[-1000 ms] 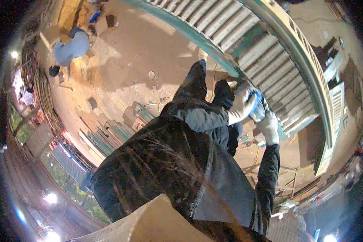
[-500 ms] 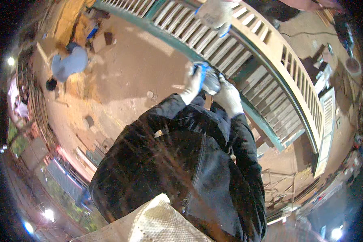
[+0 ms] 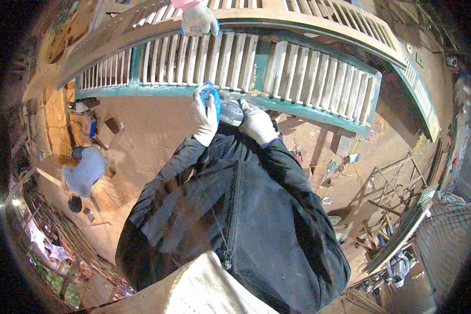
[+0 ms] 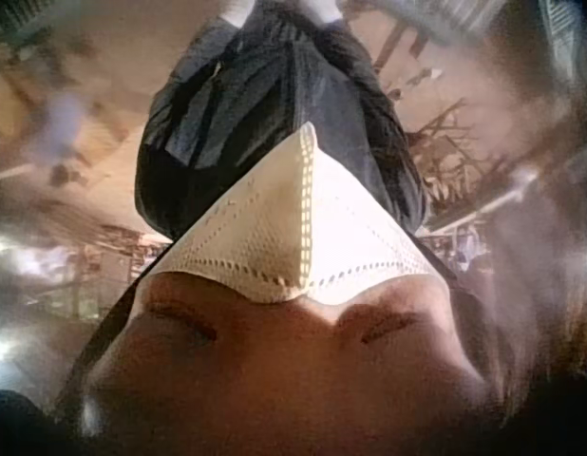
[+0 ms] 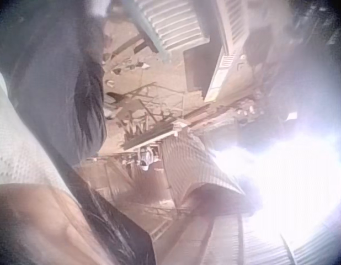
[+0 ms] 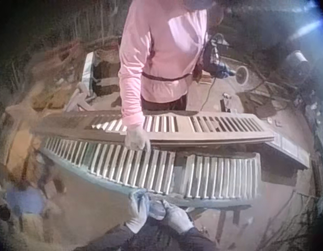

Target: The person sands a teal wooden headboard with a sanding block, then applies a brown finish using a brush. The person works on the top rail and vertical slats of the headboard in a workshop setting.

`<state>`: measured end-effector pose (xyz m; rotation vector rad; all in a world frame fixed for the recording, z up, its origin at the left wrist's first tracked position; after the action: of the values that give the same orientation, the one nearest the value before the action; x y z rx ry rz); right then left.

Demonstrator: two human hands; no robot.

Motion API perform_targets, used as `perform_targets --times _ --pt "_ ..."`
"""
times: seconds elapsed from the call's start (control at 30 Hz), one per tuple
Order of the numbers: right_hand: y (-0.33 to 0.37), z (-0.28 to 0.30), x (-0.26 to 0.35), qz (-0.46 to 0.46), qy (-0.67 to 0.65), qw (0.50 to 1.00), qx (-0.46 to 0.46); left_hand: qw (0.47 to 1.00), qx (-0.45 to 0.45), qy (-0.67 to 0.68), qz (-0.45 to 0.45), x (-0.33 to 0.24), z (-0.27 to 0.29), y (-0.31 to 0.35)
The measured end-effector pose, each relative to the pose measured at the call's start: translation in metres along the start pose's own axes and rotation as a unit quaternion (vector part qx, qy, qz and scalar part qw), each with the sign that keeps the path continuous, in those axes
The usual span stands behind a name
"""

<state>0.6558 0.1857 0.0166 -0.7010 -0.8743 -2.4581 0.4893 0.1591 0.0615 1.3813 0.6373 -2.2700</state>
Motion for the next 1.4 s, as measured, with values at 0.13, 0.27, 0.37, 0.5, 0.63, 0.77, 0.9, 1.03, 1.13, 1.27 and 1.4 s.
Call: perform_targets --times 0.13,0.27,0.37,0.5,0.63,0.77,0.9,1.03,1.13,1.27,1.4 --pt "0.022 0.010 -0.035 -0.056 -0.003 0.998 0.006 0.955 0.138 0.224 -0.141 -0.152 0.009 -0.034" --pt "0.045 0.040 -0.031 -0.065 0.012 0.995 0.071 0.829 0.339 0.360 -0.262 -0.275 0.015 -0.013" --pt "0.054 0.030 -0.036 -0.047 0.042 0.995 0.074 0.752 0.458 0.394 -0.263 -0.316 -0.008 0.027" --pt "0.021 0.037 -0.055 0.047 0.077 0.995 -0.045 0.694 0.544 0.392 -0.260 -0.339 -0.041 0.081" --pt "0.018 0.037 -0.055 0.021 0.078 0.997 0.021 0.668 0.570 0.417 -0.236 -0.337 -0.060 0.116" --pt "0.018 0.030 -0.048 0.032 0.067 0.997 -0.011 0.644 0.590 0.432 -0.224 -0.339 -0.064 0.134" --pt "0.010 0.035 -0.042 0.048 0.091 0.994 0.025 0.619 0.609 0.444 -0.221 -0.344 -0.060 0.139" --pt "0.007 0.029 -0.053 0.045 0.107 0.993 0.039 0.587 0.629 0.474 -0.188 -0.322 -0.054 0.132" --pt "0.020 0.043 -0.069 -0.001 0.105 0.992 0.064 0.662 0.576 0.466 -0.115 -0.268 -0.048 0.099" --pt "0.048 0.056 -0.107 -0.027 0.091 0.992 0.080 0.948 0.287 0.128 0.043 -0.089 -0.037 0.089" --pt "0.069 0.101 -0.149 -0.018 0.105 0.992 0.067 0.930 0.175 0.079 0.314 0.069 0.008 0.165"
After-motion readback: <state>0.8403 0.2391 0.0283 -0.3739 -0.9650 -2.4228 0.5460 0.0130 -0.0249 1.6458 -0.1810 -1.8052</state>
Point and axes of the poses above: each hand's wrist, its own y-axis away from the middle knuckle, its own z-axis out of the back of the hand, x = y × z, the point moved 5 cm from there along -y, towards the middle knuckle, and after that the axes turned 2 degrees about -x, right-handed, at the moved point
